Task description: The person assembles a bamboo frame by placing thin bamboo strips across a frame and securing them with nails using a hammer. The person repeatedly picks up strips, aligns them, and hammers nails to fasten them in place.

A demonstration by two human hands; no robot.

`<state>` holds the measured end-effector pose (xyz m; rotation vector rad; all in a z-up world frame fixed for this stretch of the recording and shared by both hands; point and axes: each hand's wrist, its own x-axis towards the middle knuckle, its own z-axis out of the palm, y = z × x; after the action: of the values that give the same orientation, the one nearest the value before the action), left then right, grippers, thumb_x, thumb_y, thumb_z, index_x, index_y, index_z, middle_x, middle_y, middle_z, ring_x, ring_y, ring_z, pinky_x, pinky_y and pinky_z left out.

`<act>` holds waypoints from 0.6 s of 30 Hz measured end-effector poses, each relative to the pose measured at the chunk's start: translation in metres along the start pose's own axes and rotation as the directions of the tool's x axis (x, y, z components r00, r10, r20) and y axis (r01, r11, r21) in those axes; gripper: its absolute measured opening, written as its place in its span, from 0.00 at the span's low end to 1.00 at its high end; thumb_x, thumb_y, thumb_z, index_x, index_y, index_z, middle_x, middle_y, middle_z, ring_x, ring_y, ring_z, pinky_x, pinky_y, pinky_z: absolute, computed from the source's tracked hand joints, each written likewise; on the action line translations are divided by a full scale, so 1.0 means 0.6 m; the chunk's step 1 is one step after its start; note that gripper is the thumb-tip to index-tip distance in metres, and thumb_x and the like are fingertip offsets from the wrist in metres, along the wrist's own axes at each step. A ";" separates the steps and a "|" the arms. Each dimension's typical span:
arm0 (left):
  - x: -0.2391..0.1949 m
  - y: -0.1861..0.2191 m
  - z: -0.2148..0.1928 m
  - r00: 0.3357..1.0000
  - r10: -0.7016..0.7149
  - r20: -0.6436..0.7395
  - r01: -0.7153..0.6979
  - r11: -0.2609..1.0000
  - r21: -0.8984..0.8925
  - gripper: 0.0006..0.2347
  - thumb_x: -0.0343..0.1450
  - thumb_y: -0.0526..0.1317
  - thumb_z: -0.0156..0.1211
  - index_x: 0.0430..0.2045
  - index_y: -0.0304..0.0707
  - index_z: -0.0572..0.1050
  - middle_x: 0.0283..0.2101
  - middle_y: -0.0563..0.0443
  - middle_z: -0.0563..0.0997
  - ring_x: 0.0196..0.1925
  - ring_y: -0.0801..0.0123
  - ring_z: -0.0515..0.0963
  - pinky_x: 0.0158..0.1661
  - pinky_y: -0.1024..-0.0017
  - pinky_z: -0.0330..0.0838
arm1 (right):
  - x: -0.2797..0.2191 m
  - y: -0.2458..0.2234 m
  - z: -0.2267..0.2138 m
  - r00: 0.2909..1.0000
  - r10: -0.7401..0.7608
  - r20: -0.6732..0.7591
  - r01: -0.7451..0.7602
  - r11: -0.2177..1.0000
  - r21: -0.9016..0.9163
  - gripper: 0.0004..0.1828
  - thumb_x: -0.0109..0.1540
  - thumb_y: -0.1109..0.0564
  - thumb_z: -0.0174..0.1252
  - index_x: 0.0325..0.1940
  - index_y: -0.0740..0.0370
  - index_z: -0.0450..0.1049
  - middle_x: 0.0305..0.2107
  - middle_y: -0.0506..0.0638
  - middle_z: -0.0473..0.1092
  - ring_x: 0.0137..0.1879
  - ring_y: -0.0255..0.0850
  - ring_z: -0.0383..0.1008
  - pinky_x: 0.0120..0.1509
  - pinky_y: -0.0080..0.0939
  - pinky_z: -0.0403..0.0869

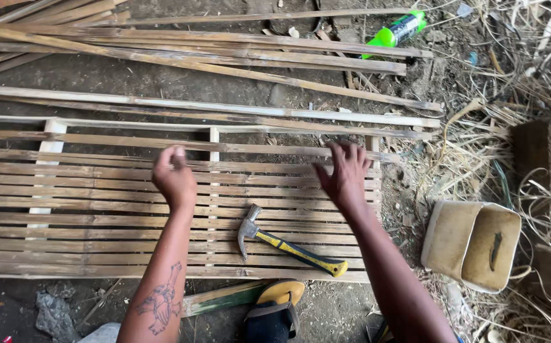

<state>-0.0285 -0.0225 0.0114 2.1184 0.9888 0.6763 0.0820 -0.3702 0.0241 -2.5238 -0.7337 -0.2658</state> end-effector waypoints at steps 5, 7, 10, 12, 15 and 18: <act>-0.035 0.091 0.081 0.846 0.444 0.296 -0.427 0.896 -0.123 0.04 0.73 0.32 0.61 0.38 0.34 0.80 0.39 0.42 0.82 0.44 0.51 0.80 0.46 0.58 0.74 | -0.133 -0.143 -0.060 0.734 0.017 0.679 -0.183 0.968 0.173 0.30 0.52 0.43 0.74 0.52 0.55 0.73 0.36 0.53 0.73 0.34 0.49 0.77 0.41 0.48 0.78; -0.050 0.120 0.142 0.724 0.591 0.356 -0.581 0.801 -0.146 0.05 0.71 0.32 0.58 0.38 0.35 0.78 0.40 0.43 0.83 0.45 0.51 0.80 0.48 0.55 0.73 | -0.169 -0.162 -0.070 0.710 0.049 0.703 -0.152 0.985 0.084 0.27 0.52 0.47 0.71 0.50 0.59 0.71 0.34 0.54 0.71 0.37 0.49 0.76 0.39 0.49 0.78; -0.067 0.148 0.222 0.614 0.551 0.565 -0.676 0.737 0.017 0.05 0.72 0.34 0.55 0.39 0.37 0.74 0.36 0.42 0.83 0.42 0.49 0.81 0.43 0.52 0.73 | -0.191 -0.141 -0.092 0.714 0.122 0.690 -0.205 0.978 0.040 0.20 0.53 0.52 0.67 0.42 0.62 0.70 0.30 0.54 0.71 0.36 0.49 0.74 0.39 0.50 0.77; -0.076 0.144 0.243 0.601 0.339 0.724 -0.636 0.751 0.176 0.11 0.71 0.34 0.53 0.47 0.36 0.69 0.32 0.37 0.82 0.36 0.46 0.80 0.39 0.51 0.73 | -0.203 -0.101 -0.122 0.528 0.243 0.814 -0.430 0.903 0.009 0.17 0.58 0.50 0.65 0.41 0.62 0.69 0.24 0.50 0.71 0.32 0.47 0.73 0.41 0.48 0.76; -0.073 0.129 0.253 0.608 0.133 0.783 -0.544 0.788 0.288 0.09 0.76 0.34 0.45 0.50 0.35 0.65 0.29 0.37 0.81 0.31 0.48 0.81 0.35 0.52 0.75 | -0.204 -0.026 -0.161 0.465 0.384 0.798 -0.710 0.700 0.077 0.15 0.60 0.46 0.63 0.35 0.60 0.73 0.22 0.46 0.73 0.28 0.39 0.73 0.34 0.44 0.74; -0.071 0.094 0.236 0.689 0.210 0.694 -0.549 0.776 0.310 0.07 0.74 0.33 0.47 0.45 0.34 0.66 0.28 0.36 0.81 0.31 0.48 0.81 0.35 0.53 0.74 | -0.186 0.038 -0.156 0.408 0.687 0.602 -0.885 0.460 0.074 0.21 0.61 0.41 0.63 0.48 0.58 0.73 0.20 0.52 0.70 0.21 0.37 0.66 0.25 0.40 0.68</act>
<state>0.0698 -0.1351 -0.0409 2.7821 0.3215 -0.1792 -0.0034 -0.4848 0.0605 -2.2195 0.3720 0.8423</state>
